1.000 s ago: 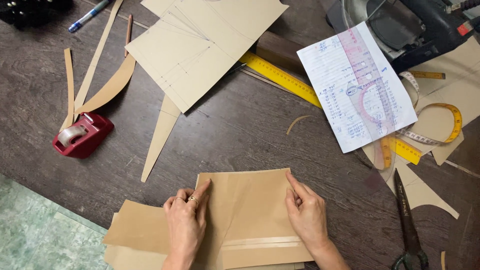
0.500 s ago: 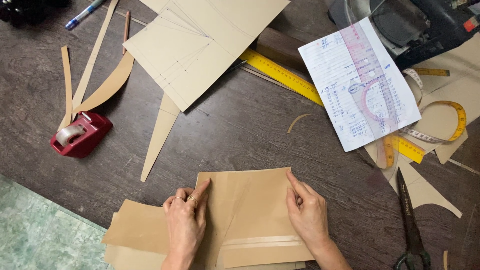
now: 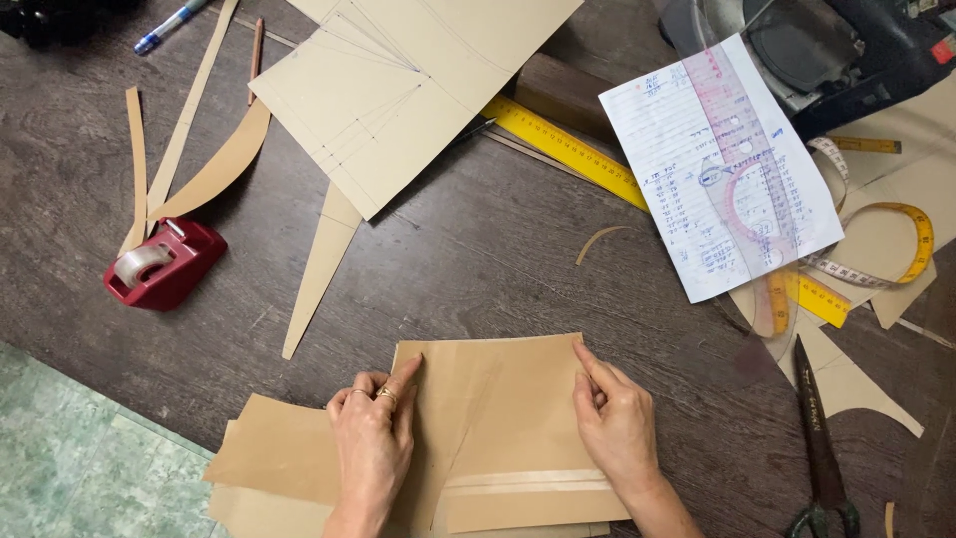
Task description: The person uses shears to cut along the curved lines of a brown paper pattern piece on a work table. After cutting, they align and tape the pattern pieces together to form a larger garment section.
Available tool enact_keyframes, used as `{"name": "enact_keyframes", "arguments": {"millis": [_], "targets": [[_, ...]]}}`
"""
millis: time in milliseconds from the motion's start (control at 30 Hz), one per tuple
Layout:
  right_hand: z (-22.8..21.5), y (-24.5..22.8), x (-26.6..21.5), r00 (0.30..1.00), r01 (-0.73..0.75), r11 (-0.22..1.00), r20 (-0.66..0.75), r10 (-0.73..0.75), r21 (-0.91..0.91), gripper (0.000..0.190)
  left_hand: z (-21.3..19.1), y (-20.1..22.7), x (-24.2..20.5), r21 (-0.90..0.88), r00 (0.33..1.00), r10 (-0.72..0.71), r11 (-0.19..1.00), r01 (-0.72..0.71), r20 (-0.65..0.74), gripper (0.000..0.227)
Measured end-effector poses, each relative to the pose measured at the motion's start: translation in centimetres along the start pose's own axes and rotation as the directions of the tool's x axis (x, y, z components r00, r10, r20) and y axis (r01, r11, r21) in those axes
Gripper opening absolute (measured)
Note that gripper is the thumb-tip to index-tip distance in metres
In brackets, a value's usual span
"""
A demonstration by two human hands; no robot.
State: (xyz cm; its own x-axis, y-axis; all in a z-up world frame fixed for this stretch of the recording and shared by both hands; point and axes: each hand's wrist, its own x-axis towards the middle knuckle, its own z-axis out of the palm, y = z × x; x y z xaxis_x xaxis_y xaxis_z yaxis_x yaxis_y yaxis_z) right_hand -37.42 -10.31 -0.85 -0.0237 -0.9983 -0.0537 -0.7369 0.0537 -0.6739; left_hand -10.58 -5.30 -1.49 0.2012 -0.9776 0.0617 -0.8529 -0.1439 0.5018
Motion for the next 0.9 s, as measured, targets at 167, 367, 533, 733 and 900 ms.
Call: {"name": "enact_keyframes", "arguments": {"millis": [167,367,533,733,900], "targets": [[-0.1,-0.1,0.0,1.0,0.004,1.0,0.003,-0.004,0.01,0.041,0.0,0.1,0.0,0.004,1.0,-0.005,1.0,0.005,0.008,0.041],[-0.8,-1.3,0.5,0.998,-0.038,0.993,0.049,0.044,-0.109,0.04,0.1,-0.1,0.0,0.013,1.0,0.006,1.0,-0.006,0.001,0.041],[-1.6,-3.2,0.8,0.977,-0.074,0.913,0.155,0.147,-0.4,0.047,-0.2,0.3,0.2,0.009,1.0,-0.006,1.0,0.006,-0.005,0.038],[-1.4,-3.6,0.9,0.989,0.117,0.856,0.139,-0.053,-0.504,0.045,-0.4,0.6,0.6,-0.001,0.999,-0.03,1.0,0.03,0.025,0.035],[-0.8,-3.6,1.3,0.961,0.274,0.811,0.173,-0.214,-0.518,0.047,-0.1,0.1,0.8,0.042,0.999,-0.025,0.999,0.023,0.04,0.038]]}}
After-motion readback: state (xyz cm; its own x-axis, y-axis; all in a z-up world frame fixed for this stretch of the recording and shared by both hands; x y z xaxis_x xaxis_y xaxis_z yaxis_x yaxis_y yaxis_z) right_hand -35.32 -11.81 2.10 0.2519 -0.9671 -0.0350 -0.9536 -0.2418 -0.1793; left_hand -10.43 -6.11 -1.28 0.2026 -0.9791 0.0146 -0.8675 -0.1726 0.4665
